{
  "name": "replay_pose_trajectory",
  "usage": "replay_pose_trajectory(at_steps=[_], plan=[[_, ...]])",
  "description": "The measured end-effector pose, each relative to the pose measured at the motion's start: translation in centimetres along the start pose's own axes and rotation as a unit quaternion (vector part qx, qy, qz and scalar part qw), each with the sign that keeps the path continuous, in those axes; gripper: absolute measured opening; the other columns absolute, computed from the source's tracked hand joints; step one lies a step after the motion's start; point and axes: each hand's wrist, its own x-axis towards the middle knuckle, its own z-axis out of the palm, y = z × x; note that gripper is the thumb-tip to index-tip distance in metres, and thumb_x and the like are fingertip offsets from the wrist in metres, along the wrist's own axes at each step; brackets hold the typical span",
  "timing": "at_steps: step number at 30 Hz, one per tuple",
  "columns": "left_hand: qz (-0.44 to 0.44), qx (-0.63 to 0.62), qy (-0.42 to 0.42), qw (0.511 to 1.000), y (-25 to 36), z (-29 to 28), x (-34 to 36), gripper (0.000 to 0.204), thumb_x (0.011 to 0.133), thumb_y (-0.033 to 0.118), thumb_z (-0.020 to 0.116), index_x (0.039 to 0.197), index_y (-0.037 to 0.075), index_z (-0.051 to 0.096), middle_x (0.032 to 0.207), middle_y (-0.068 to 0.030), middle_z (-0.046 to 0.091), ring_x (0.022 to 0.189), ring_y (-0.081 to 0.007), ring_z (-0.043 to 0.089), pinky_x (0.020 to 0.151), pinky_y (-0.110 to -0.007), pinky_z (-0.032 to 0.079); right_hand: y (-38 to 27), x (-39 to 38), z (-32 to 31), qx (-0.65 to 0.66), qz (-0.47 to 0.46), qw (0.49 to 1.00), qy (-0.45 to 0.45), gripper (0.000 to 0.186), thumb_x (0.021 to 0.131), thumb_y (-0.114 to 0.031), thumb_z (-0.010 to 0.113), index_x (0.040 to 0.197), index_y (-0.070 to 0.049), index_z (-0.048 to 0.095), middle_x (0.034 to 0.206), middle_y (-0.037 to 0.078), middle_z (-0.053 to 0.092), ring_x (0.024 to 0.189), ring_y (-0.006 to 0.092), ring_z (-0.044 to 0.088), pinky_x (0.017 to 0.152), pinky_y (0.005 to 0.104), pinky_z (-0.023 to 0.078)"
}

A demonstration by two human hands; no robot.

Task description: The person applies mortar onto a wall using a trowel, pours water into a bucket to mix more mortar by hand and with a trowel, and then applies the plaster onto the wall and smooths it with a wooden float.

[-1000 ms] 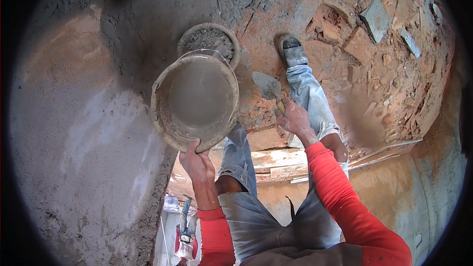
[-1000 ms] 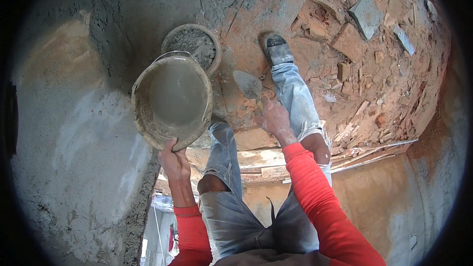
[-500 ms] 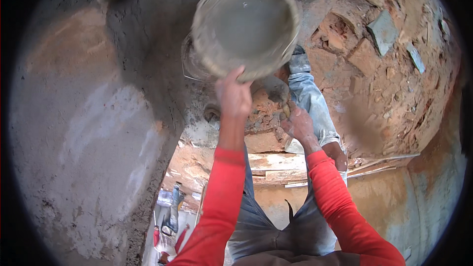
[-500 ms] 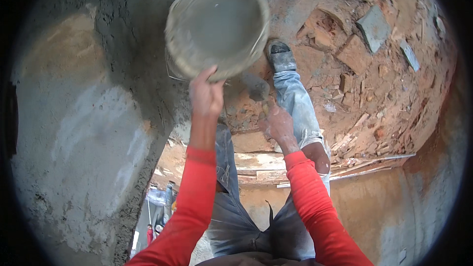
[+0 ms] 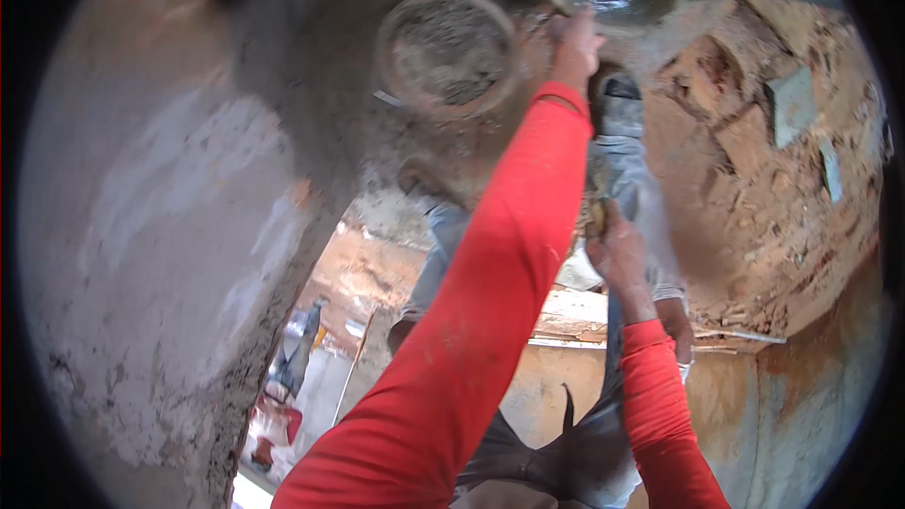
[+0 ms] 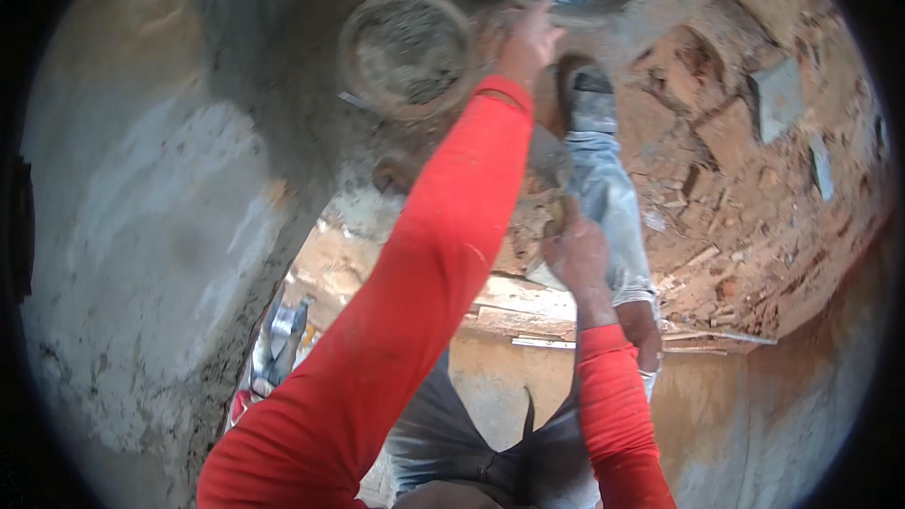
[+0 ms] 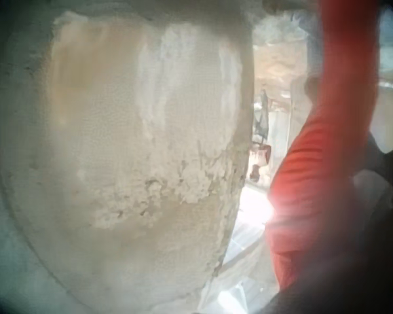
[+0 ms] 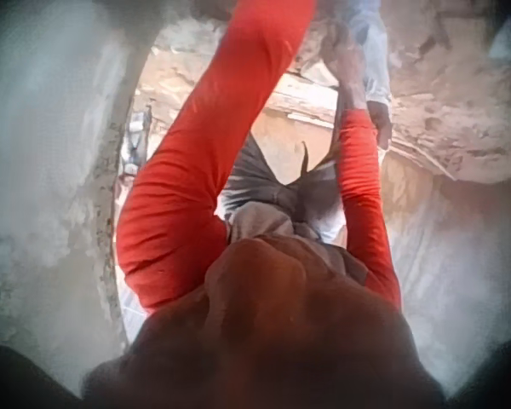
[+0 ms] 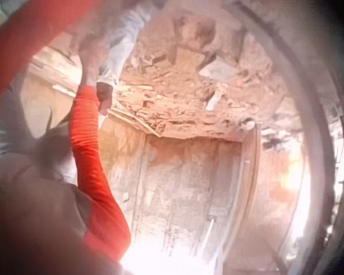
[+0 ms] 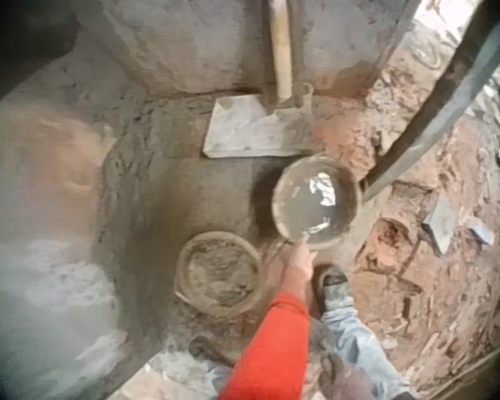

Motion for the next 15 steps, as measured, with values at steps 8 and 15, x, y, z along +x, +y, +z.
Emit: replay_pose_trajectory(at_steps=[8,15], plan=[[0.152,0.017,0.063,0.986,10.5,-16.8,-14.0,0.034,0.106,0.024,0.071,0.116,-0.009,0.072,0.088,-0.0146,0.075,0.07,-0.0273,0.075,0.069,-0.038,0.067,-5.2,-0.1,-0.6,-0.054,-0.089,0.995,0.0,0.045,0.1,-0.032,0.069,0.135,-0.004,0.063,0.095,0.03,0.076,0.092,0.0537,0.072,0.077,0.0616,0.056],[0.265,0.214,0.253,0.906,15.6,-33.0,-8.0,0.057,0.107,0.048,0.061,0.125,-0.005,0.074,0.119,-0.0183,0.079,0.111,-0.0313,0.075,0.099,-0.044,0.055,-20.2,6.9,-2.3,-0.377,-0.357,0.845,0.129,0.052,0.097,-0.018,0.074,0.146,-0.01,0.059,0.088,0.014,0.068,0.07,0.0282,0.069,0.061,0.0489,0.053]])
